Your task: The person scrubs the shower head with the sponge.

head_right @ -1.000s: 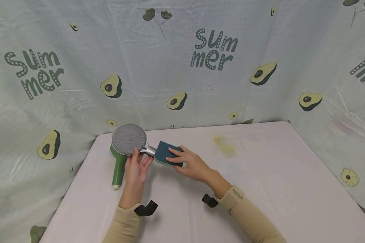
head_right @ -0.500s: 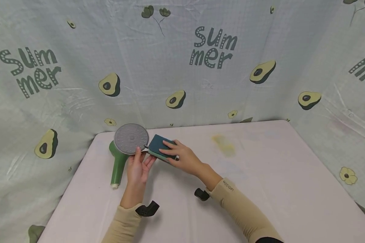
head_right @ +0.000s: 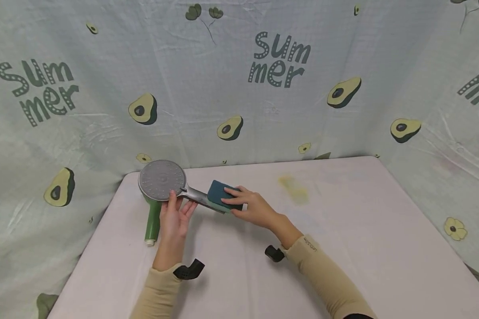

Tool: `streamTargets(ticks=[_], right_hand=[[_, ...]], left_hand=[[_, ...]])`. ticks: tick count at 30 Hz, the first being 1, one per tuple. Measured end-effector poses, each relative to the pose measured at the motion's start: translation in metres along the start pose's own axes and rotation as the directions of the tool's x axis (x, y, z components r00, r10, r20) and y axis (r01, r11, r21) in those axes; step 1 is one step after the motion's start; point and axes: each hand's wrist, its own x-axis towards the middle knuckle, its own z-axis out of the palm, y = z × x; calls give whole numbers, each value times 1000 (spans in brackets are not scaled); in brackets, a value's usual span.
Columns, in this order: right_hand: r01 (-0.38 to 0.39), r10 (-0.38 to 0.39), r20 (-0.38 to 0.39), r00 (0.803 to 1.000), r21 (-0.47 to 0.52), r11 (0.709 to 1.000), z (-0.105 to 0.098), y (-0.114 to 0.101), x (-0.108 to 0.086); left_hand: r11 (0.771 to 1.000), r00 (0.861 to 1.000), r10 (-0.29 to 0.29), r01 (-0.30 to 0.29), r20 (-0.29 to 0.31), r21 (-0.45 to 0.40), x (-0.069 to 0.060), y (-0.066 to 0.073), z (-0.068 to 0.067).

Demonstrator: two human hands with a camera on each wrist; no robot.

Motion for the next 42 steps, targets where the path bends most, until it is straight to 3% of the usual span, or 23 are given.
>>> streamTargets(ticks=[4, 8, 13, 18, 23, 29, 34, 39, 42], right_hand=[[0, -3, -31, 1000, -103, 995, 11, -7, 9], [-1, 1, 6, 1000, -168, 986, 14, -12, 9], [1, 5, 69, 998, -99, 995, 4, -8, -5], [-35, 35, 33, 999, -6, 999, -5, 5, -17], [-24, 23, -28, 999, -53, 998, 5, 4, -15], [48, -59, -52, 997, -197, 979, 17, -12, -7], [46, -46, 5, 999, -205, 978, 4, -17, -13], [15, -9, 49, 999, -115, 993, -10, -11, -25], [12, -5, 55, 998, -128, 992, -11, -8, -25]], left_hand=[[998, 999, -34, 32, 30, 61, -5, -18, 4], [995, 996, -78, 75, 48, 72, -9, -25, 3], [998, 998, -58, 58, 17, 8, -6, -14, -2], [997, 999, -28, 27, -15, -69, -3, -4, -5], [1000, 1000, -19, 19, 6, 18, -9, -15, 0], [992, 995, -71, 63, 64, 112, -15, -27, 6], [994, 995, -89, 85, 54, 74, -8, -16, 6], [998, 998, -53, 54, 34, -15, -2, -4, 2], [999, 998, -46, 47, 38, -24, -2, -2, 0]])
